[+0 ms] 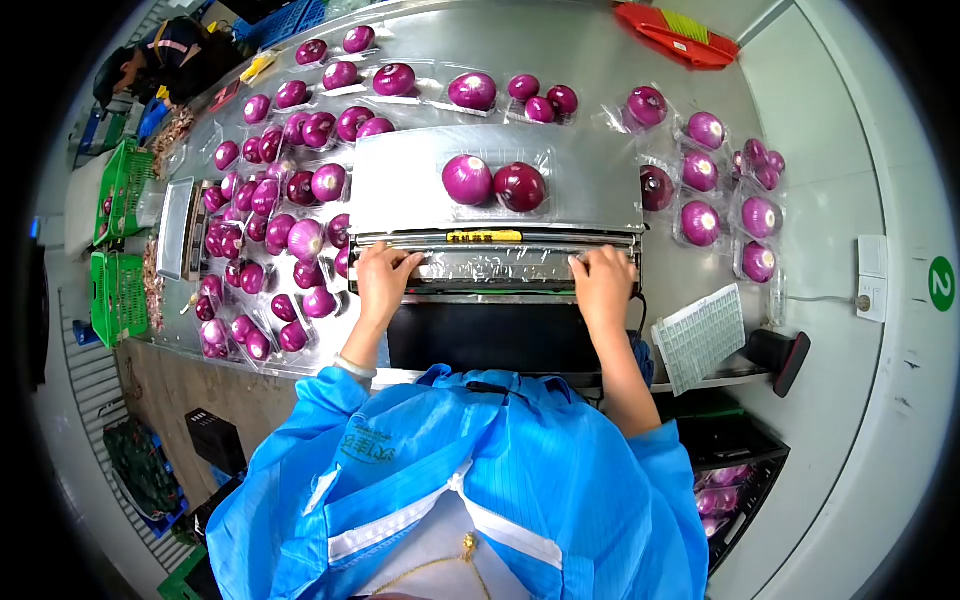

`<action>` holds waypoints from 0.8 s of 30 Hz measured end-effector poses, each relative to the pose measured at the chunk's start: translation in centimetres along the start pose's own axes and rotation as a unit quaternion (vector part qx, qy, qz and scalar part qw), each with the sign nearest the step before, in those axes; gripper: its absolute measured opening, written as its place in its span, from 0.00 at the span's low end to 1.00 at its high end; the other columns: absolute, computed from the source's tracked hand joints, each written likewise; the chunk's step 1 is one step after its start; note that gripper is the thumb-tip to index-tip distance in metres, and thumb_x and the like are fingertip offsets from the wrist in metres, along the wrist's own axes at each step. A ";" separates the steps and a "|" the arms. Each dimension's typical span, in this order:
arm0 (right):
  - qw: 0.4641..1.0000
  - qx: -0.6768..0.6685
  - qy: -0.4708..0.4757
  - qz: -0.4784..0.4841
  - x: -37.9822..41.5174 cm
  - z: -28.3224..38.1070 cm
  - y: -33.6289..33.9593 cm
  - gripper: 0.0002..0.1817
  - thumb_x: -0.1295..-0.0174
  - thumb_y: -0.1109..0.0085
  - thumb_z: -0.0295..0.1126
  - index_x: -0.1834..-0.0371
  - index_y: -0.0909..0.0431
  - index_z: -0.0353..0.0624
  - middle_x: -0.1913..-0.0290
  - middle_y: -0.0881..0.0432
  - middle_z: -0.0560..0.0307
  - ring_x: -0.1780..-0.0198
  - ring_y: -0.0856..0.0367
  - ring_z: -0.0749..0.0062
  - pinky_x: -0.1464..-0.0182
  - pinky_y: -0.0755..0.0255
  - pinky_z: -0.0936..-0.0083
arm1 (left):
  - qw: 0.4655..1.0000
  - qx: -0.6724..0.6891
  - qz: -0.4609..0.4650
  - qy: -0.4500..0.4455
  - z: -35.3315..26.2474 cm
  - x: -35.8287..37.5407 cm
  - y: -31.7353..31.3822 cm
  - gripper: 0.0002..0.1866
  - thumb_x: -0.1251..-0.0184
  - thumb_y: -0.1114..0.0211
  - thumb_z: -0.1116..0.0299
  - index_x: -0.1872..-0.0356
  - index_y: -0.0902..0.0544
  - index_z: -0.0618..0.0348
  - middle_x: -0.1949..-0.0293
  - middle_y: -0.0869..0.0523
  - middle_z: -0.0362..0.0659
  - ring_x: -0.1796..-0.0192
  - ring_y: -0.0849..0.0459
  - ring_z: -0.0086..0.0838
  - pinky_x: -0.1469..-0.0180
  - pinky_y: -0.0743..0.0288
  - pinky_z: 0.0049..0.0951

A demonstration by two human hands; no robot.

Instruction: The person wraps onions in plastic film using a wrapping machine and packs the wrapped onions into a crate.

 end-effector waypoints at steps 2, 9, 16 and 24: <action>0.996 -0.080 -0.004 0.026 -0.5 -0.3 -0.3 0.13 0.39 0.36 0.38 0.69 0.20 0.38 0.64 0.20 0.53 0.59 0.23 0.55 0.51 0.33 0.59 | 0.997 0.073 0.034 -0.005 0.6 -0.9 -0.8 0.11 0.39 0.31 0.64 0.73 0.16 0.62 0.72 0.20 0.49 0.62 0.22 0.45 0.59 0.31 0.38; 0.611 -0.772 -0.021 0.173 -2.2 1.6 8.6 0.10 0.27 0.48 0.37 0.63 0.29 0.43 0.76 0.29 0.59 0.73 0.33 0.72 0.69 0.40 0.75 | 0.737 0.566 0.358 0.092 -4.9 -4.4 8.9 0.16 0.27 0.41 0.54 0.68 0.25 0.56 0.72 0.19 0.44 0.67 0.21 0.29 0.60 0.30 0.27; 0.718 -0.690 0.029 -0.089 -16.2 6.1 6.4 0.11 0.25 0.51 0.39 0.57 0.30 0.41 0.48 0.21 0.49 0.42 0.25 0.63 0.37 0.36 0.70 | 0.799 0.593 0.043 -0.086 -7.4 -17.6 2.8 0.12 0.23 0.46 0.60 0.54 0.21 0.57 0.49 0.17 0.49 0.43 0.20 0.35 0.41 0.28 0.35; 0.912 -0.360 -0.053 0.189 -17.6 3.5 -4.8 0.22 0.28 0.48 0.48 0.52 0.21 0.37 0.63 0.18 0.56 0.62 0.24 0.75 0.55 0.30 0.74 | 0.923 0.317 0.198 0.084 -4.2 -16.0 -6.6 0.22 0.30 0.39 0.49 0.51 0.19 0.60 0.57 0.13 0.50 0.53 0.15 0.35 0.49 0.24 0.33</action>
Point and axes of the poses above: each hand's wrist, its own x-axis away from the middle knuckle, its own y-axis out of the back of the hand, z = x × y, the point moved 6 cm from there along -x, towards the middle knuckle
